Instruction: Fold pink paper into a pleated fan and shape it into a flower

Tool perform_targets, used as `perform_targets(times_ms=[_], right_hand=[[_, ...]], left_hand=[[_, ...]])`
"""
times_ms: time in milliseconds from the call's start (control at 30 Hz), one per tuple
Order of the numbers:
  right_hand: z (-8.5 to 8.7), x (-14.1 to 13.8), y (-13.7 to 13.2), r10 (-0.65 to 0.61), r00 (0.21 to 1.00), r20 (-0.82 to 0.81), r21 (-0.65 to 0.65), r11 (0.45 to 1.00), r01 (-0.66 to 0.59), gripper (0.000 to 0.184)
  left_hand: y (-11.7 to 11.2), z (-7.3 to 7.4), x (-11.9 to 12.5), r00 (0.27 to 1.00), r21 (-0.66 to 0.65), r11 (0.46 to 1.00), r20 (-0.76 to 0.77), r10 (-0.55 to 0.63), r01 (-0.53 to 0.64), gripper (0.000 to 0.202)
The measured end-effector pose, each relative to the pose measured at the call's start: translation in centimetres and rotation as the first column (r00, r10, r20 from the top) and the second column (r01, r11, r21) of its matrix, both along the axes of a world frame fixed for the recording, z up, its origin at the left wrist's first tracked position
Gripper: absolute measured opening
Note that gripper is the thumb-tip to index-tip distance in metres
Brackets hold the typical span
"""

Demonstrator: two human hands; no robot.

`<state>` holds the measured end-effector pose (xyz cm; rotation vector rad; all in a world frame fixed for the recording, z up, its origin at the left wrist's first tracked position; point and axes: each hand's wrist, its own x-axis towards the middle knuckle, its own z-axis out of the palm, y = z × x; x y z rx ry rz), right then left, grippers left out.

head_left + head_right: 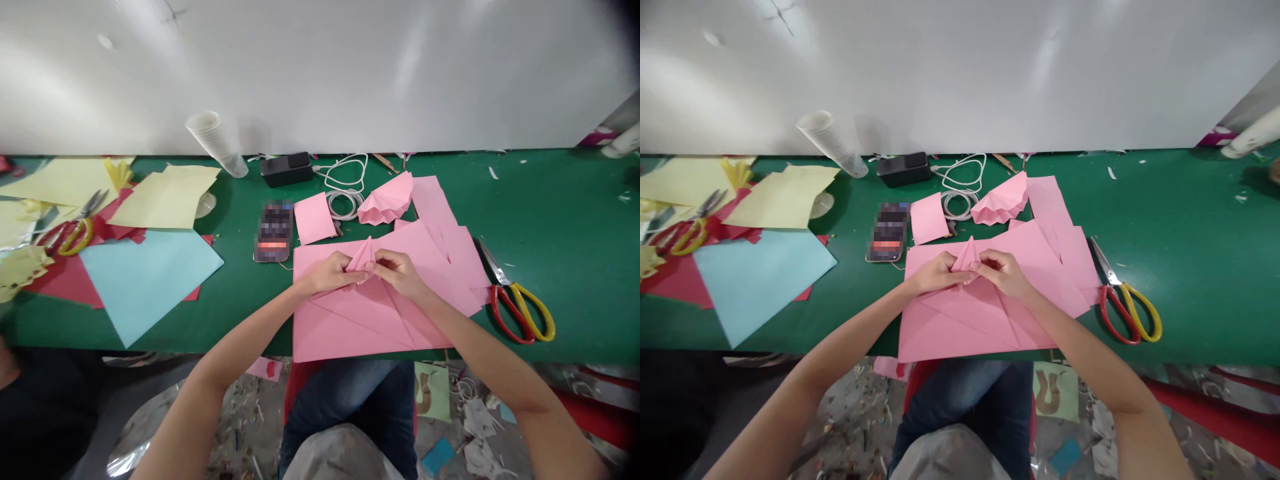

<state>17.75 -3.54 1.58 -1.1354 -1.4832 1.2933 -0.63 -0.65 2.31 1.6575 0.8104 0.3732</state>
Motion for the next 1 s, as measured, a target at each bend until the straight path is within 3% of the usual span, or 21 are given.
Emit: perform_targets(times_ms=[100,167,200,267,300,333,367,467,600,667,800,900,1000], right_hand=[[-0.2,0.3,0.1,-0.096,0.995,0.0,0.025,0.995,0.096,0.029],[-0.2,0.6,0.3,-0.16,0.987,-0.003,0.019,0.987,0.16,0.031],[-0.2,0.7,0.4,-0.177,0.984,-0.009,0.013,0.984,0.177,0.033],[-0.2,0.8,0.6,-0.177,0.984,-0.006,-0.015,0.984,0.176,0.033],[-0.2,0.8,0.6,-0.167,0.986,-0.007,-0.026,0.986,0.167,0.033],[-0.2,0.8,0.7,-0.157,0.988,-0.008,-0.035,0.987,0.157,0.033],[-0.2,0.9,0.7,-0.151,0.988,-0.013,-0.04,0.988,0.15,0.033],[-0.2,0.8,0.7,-0.139,0.99,-0.029,-0.047,0.989,0.138,0.032],[-0.3,0.8,0.7,-0.127,0.992,-0.018,-0.044,0.991,0.126,0.032],[-0.3,0.9,0.7,-0.126,0.992,-0.014,-0.046,0.991,0.126,0.033],[-0.3,0.9,0.7,-0.12,0.993,-0.002,-0.048,0.992,0.12,0.034],[-0.2,0.9,0.7,-0.117,0.993,0.003,-0.043,0.992,0.117,0.034],[-0.2,0.9,0.8,-0.113,0.994,0.008,-0.038,0.993,0.113,0.034]], left_hand=[[0.6,0.6,-0.4,0.998,0.175,0.983,-0.033,0.061,-0.054,0.033],[2.2,1.0,-1.9,0.968,0.365,0.901,0.009,0.249,-0.235,0.025],[3.3,1.2,-3.1,0.91,0.44,0.81,0.047,0.411,-0.388,0.026],[6.0,1.1,-6.2,0.679,0.537,0.533,0.106,0.727,-0.654,0.031],[7.2,0.8,-7.9,0.563,0.565,0.427,0.082,0.822,-0.706,0.038],[8.4,0.4,-9.5,0.462,0.584,0.368,0.012,0.887,-0.723,0.046],[9.3,-0.1,-10.9,0.401,0.596,0.369,-0.086,0.912,-0.713,0.057],[10.8,-1.3,-13.1,0.349,0.558,0.502,-0.364,0.864,-0.661,0.086],[11.3,-1.4,-12.0,0.358,0.512,0.568,-0.455,0.815,-0.644,0.103],[11.7,-1.2,-11.2,0.324,0.534,0.558,-0.472,0.82,-0.635,0.103],[12.8,-1.6,-11.4,0.316,0.524,0.549,-0.47,0.824,-0.651,0.093],[12.9,-2.5,-12.7,0.354,0.516,0.531,-0.406,0.842,-0.671,0.068],[12.0,-3.4,-14.0,0.475,0.581,0.478,-0.171,0.863,-0.658,0.044]])
